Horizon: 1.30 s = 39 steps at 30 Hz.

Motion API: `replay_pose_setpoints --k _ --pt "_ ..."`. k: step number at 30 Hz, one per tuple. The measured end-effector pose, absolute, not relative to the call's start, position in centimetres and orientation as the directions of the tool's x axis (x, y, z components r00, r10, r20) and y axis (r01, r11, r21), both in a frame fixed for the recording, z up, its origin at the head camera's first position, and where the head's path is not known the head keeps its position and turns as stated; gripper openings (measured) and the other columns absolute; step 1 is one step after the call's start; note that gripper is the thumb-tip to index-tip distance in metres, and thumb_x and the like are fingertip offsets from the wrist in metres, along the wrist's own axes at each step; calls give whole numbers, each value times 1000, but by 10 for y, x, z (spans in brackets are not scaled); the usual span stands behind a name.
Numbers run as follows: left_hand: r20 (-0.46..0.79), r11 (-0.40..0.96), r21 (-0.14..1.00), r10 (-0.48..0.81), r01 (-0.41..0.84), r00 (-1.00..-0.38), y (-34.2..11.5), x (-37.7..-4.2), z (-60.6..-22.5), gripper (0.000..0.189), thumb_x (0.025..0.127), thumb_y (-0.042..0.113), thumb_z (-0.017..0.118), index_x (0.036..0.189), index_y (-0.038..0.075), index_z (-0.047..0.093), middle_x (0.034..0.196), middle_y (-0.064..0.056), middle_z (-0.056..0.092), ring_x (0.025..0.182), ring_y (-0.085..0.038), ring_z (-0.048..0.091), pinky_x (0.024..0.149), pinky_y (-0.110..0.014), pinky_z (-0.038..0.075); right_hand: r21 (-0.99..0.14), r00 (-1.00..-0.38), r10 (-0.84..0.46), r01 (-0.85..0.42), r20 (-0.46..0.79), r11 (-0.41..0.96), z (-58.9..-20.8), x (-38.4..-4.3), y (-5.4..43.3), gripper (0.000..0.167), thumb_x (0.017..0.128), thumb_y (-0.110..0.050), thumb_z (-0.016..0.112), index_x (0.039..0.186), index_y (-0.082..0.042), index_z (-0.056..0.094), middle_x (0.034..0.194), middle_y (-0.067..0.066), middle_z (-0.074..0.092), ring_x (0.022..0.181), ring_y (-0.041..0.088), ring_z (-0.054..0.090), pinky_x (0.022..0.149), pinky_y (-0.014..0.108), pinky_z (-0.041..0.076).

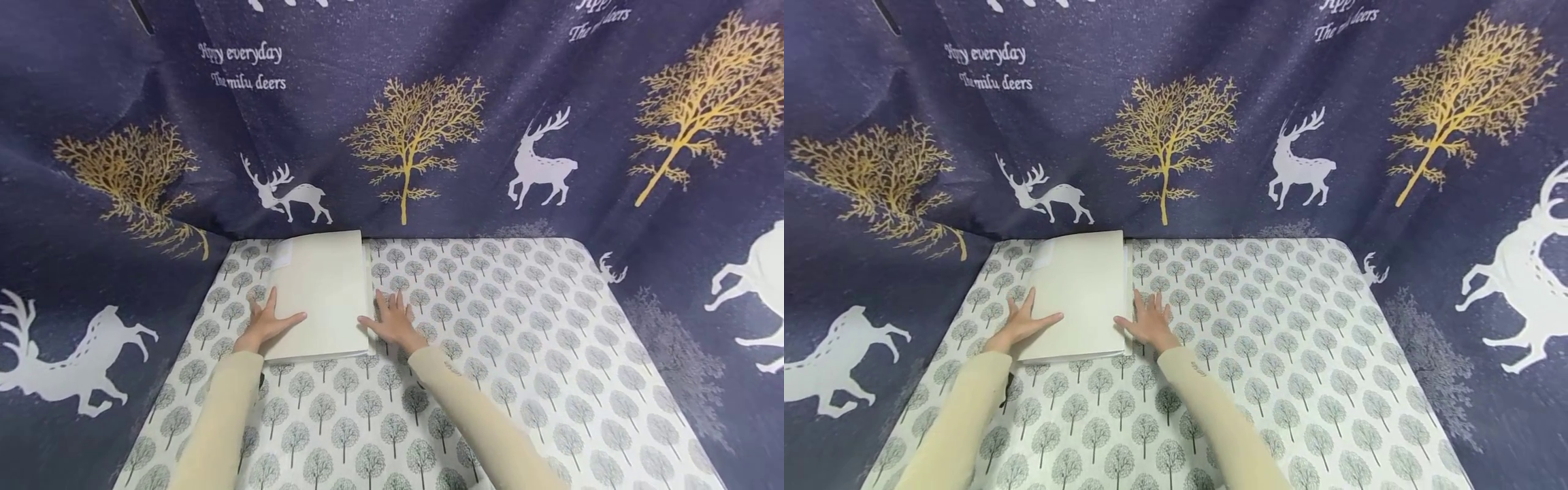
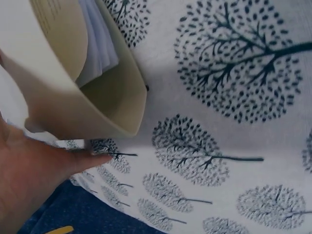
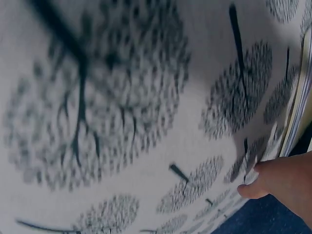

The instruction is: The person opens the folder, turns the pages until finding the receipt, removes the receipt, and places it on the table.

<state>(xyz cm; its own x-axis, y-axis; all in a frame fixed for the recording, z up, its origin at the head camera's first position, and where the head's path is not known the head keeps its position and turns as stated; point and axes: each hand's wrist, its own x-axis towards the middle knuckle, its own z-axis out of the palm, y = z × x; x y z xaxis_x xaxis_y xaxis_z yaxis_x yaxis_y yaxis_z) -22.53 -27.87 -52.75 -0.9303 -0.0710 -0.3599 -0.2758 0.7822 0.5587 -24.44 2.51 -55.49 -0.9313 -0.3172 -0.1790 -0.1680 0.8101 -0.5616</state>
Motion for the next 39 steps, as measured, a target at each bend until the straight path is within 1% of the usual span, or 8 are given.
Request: replay_pose_setpoints --k 3,7,11,19,24,27,32,39 --pt "-377 781 552 -77 -291 -923 -281 -222 -531 115 85 60 62 154 16 -18 148 -42 -29 137 -69 -8 105 -82 10 -619 -939 -305 -145 -160 772 -560 -246 18 88 93 -65 42 158 -14 10 160 26 17 151 45 3 121 65 4" --pt "-360 781 556 -80 -283 -930 -280 -222 -535 118 83 64 63 155 17 -18 152 -40 -25 138 -68 -6 104 -83 10 -684 -964 -240 -101 -111 723 -565 -249 14 87 94 -61 45 157 -12 12 161 19 26 151 43 10 122 62 6" --pt "-368 775 567 -66 -280 -927 -278 -221 -538 120 81 64 65 154 19 -19 153 -39 -22 140 -65 -9 105 -82 7 -713 -965 -238 -91 -109 695 -569 -247 10 89 92 -59 51 157 -11 15 161 17 26 151 41 13 123 61 3" --pt "-328 770 584 -66 -258 -942 -279 -221 -539 122 78 65 68 156 19 -16 156 -40 -9 144 -60 -3 109 -79 9 -670 -950 -279 -114 -143 734 -575 -253 -1 93 89 -63 51 158 -15 10 163 13 20 152 35 16 123 59 2" --pt "-309 755 601 -81 -261 -947 -277 -225 -541 125 76 65 70 156 20 -14 155 -41 -9 141 -64 1 107 -80 13 -750 -957 -247 -52 -151 659 -565 -252 0 91 90 -53 59 157 -13 13 162 13 23 152 35 18 124 58 0" --pt "-296 746 612 -94 -265 -950 -276 -226 -542 125 75 64 72 157 20 -12 155 -42 -9 140 -66 4 106 -80 15 -817 -965 -215 -3 -148 577 -558 -250 2 88 89 -44 64 157 -12 17 160 14 28 150 36 24 123 59 9" --pt "-285 741 616 -107 -267 -953 -276 -228 -545 127 72 65 73 157 20 -10 155 -41 -9 140 -65 5 105 -80 16 -863 -968 -190 48 -165 503 -558 -252 4 89 88 -39 68 157 -14 18 159 11 32 147 35 30 120 56 25" --pt "-249 740 623 -121 -255 -961 -275 -225 -544 125 71 64 76 158 19 -3 157 -40 -2 141 -64 10 106 -78 19 -890 -968 -200 47 -153 453 -556 -251 5 83 89 -28 69 156 -14 22 157 15 36 146 34 33 121 49 27"
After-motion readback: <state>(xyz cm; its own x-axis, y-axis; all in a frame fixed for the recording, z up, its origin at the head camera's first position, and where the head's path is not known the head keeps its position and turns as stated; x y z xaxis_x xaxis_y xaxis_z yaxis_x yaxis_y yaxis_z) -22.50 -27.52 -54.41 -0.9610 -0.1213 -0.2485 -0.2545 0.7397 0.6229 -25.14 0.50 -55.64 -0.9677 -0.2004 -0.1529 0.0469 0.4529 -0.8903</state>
